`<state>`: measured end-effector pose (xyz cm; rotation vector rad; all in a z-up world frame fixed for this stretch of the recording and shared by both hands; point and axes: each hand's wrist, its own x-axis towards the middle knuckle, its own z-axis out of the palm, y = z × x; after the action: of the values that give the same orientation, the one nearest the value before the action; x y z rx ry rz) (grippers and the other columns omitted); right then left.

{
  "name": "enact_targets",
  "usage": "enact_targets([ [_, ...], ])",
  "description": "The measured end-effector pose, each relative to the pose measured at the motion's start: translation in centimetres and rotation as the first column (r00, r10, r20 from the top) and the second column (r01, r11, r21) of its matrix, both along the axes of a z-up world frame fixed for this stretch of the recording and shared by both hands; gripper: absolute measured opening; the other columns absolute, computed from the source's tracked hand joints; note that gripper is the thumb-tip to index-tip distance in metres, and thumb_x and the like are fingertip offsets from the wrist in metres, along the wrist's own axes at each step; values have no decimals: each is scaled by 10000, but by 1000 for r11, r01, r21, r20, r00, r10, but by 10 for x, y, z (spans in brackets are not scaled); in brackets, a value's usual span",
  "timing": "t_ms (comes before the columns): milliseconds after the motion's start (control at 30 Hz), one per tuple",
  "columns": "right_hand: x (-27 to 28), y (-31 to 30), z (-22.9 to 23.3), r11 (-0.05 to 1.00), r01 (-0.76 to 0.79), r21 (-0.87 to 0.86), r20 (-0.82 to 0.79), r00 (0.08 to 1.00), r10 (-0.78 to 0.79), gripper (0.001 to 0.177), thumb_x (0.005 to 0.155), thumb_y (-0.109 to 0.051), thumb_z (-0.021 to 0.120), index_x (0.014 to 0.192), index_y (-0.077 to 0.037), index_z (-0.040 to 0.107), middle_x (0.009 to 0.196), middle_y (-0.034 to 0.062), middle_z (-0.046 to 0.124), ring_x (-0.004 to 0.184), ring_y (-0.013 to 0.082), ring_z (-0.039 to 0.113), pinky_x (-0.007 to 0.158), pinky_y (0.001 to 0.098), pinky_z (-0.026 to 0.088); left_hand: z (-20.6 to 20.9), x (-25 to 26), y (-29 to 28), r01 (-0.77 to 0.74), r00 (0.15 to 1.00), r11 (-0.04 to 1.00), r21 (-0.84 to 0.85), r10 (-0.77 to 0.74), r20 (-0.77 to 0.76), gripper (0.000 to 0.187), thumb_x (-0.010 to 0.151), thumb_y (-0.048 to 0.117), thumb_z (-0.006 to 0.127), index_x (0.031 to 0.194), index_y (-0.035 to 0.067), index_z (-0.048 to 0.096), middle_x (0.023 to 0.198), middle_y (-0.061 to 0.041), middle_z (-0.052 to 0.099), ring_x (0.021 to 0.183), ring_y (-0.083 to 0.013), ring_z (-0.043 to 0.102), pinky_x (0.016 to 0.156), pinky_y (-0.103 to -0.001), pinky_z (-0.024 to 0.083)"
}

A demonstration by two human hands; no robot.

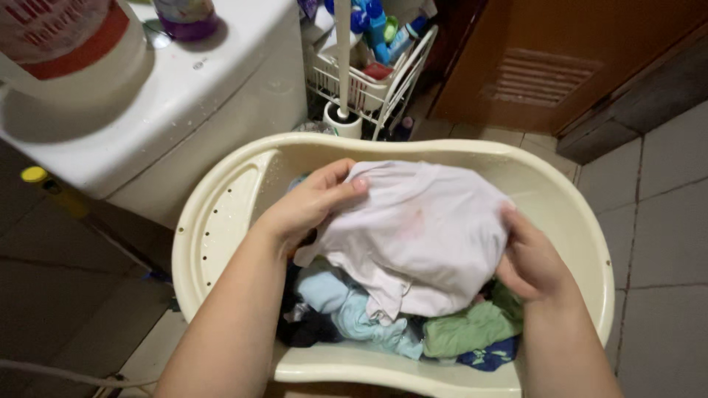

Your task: The person pours liquid from detergent and stain remover bottles onto several items of clothing in a basin, including a white shirt and a blue child's shirt, and scrubs the fabric by hand in the water.

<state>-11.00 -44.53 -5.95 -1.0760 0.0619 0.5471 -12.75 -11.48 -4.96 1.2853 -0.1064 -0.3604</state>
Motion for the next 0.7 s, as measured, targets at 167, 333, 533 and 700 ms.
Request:
enact_targets([
  [167,14,-2,-22,840,10,-542,-46,998,-41,632,959,-357,582,1458,25,512,1451,181,600,1311,308,543,1109,430,398,-33,13,4,-85,979,715,694,-69,190,514,751,289,831,1191,44,727,1042,-69,760,942,-152,689,844,-307,539],
  [333,23,0,-29,810,17,-587,-63,996,-67,671,944,-422,561,1472,-19,463,1474,132,581,1325,256,556,1120,396,390,-37,18,10,-140,988,701,699,140,58,450,823,362,827,1148,63,740,1001,-63,761,890,-144,699,832,-301,545],
  [533,26,-2,-34,709,129,-694,94,992,-88,686,1001,-481,501,1435,50,479,1405,173,598,1247,258,572,1069,396,432,-23,13,18,-28,997,889,458,-8,77,580,719,226,809,1239,99,586,1019,-53,722,869,-145,679,726,-332,586],
  [700,22,-2,-32,691,161,-705,182,982,-43,687,1006,-498,476,1413,55,497,1384,161,616,1240,231,575,1064,362,424,-27,11,18,100,992,576,811,-121,-37,494,829,300,825,1228,41,689,977,-70,748,818,-150,691,731,-306,549],
])
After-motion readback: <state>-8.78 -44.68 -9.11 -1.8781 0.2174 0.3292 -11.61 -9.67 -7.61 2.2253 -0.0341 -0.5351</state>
